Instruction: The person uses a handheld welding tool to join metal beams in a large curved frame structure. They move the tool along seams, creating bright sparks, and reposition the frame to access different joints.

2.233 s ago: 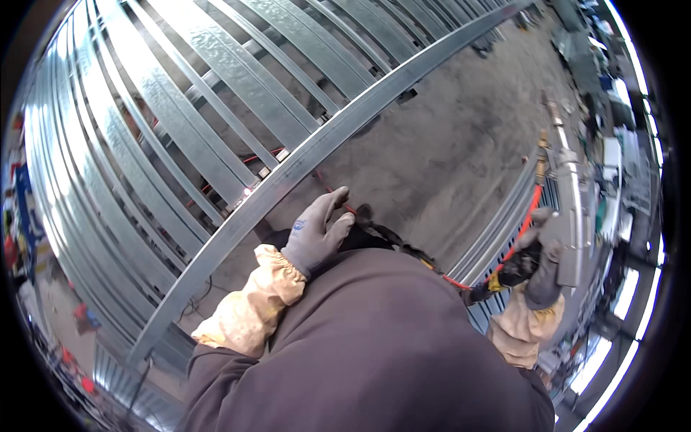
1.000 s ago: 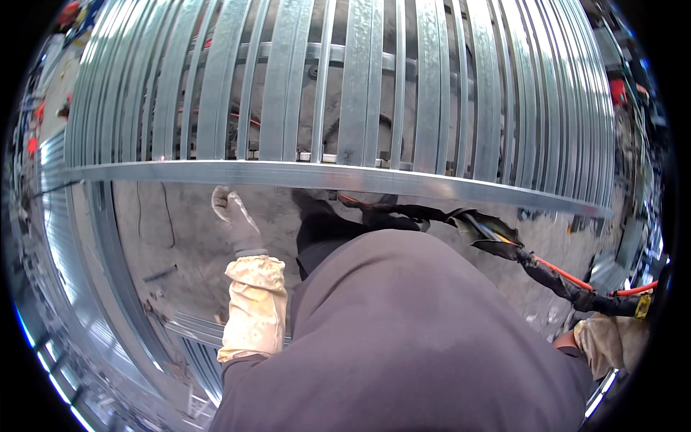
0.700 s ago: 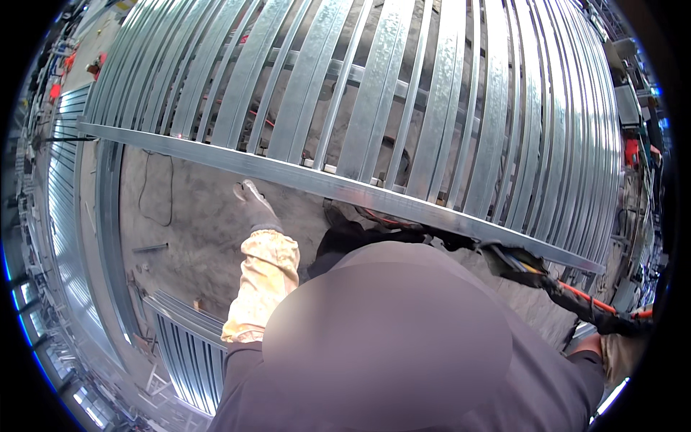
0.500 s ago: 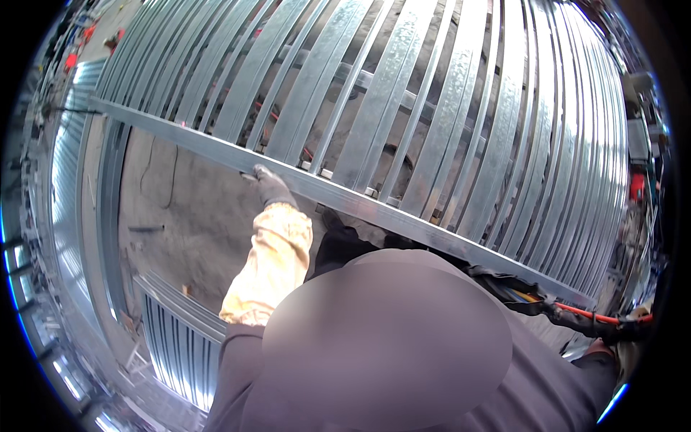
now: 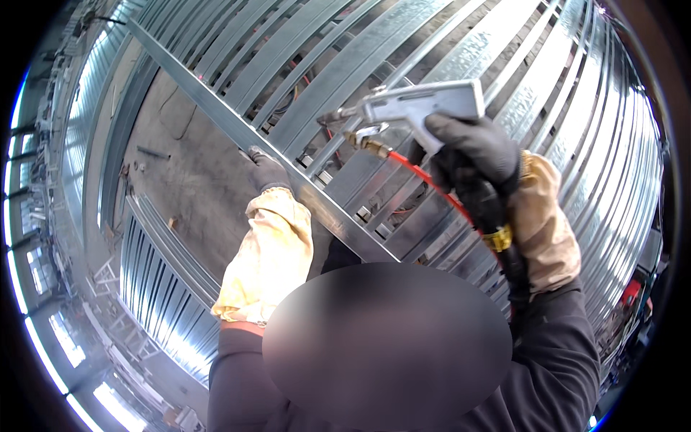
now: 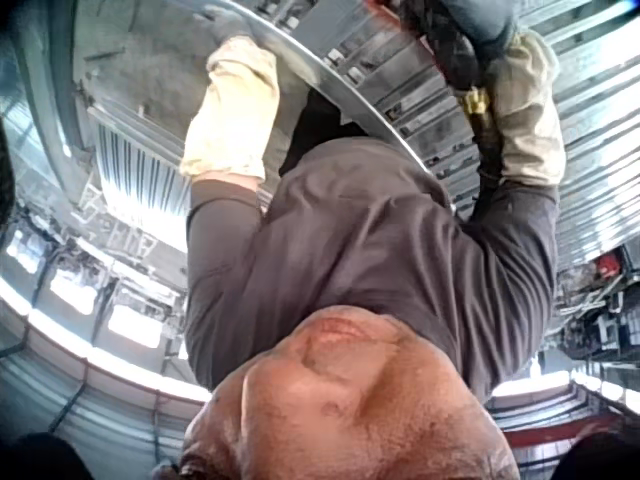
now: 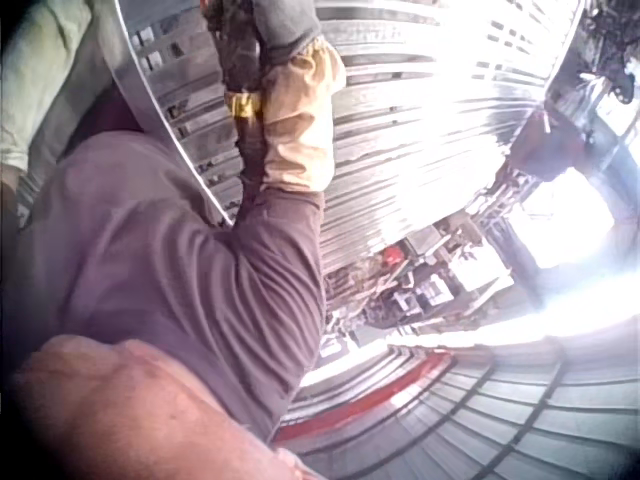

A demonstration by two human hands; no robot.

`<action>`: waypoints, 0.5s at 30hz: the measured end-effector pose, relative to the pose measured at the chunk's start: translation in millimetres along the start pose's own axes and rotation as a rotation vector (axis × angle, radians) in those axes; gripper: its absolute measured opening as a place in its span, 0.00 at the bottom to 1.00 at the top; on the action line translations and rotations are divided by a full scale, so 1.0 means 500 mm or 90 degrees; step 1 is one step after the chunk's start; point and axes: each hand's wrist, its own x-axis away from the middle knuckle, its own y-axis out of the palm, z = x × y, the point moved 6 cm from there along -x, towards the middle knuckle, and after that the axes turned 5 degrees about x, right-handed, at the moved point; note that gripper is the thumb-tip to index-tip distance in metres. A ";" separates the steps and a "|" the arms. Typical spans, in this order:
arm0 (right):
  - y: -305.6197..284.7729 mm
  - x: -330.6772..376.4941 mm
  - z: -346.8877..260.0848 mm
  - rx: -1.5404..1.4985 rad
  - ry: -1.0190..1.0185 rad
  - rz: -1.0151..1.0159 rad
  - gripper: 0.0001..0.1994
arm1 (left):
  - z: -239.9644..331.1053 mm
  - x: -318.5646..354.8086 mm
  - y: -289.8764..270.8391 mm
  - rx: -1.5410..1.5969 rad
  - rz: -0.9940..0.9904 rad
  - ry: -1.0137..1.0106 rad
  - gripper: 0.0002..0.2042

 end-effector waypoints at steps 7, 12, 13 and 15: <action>0.097 -0.193 0.027 -0.020 -0.097 -0.193 0.21 | -0.050 -0.055 -0.065 -0.071 0.086 0.151 0.21; 0.120 -0.229 0.025 -0.037 -0.095 -0.175 0.21 | 0.020 -0.002 -0.029 -0.210 0.060 0.129 0.23; 0.123 -0.233 0.023 -0.033 -0.097 -0.171 0.21 | 0.027 0.000 -0.027 -0.236 0.046 0.145 0.23; 0.128 -0.243 0.023 -0.024 -0.096 -0.176 0.21 | 0.028 0.001 -0.031 -0.219 0.047 0.134 0.24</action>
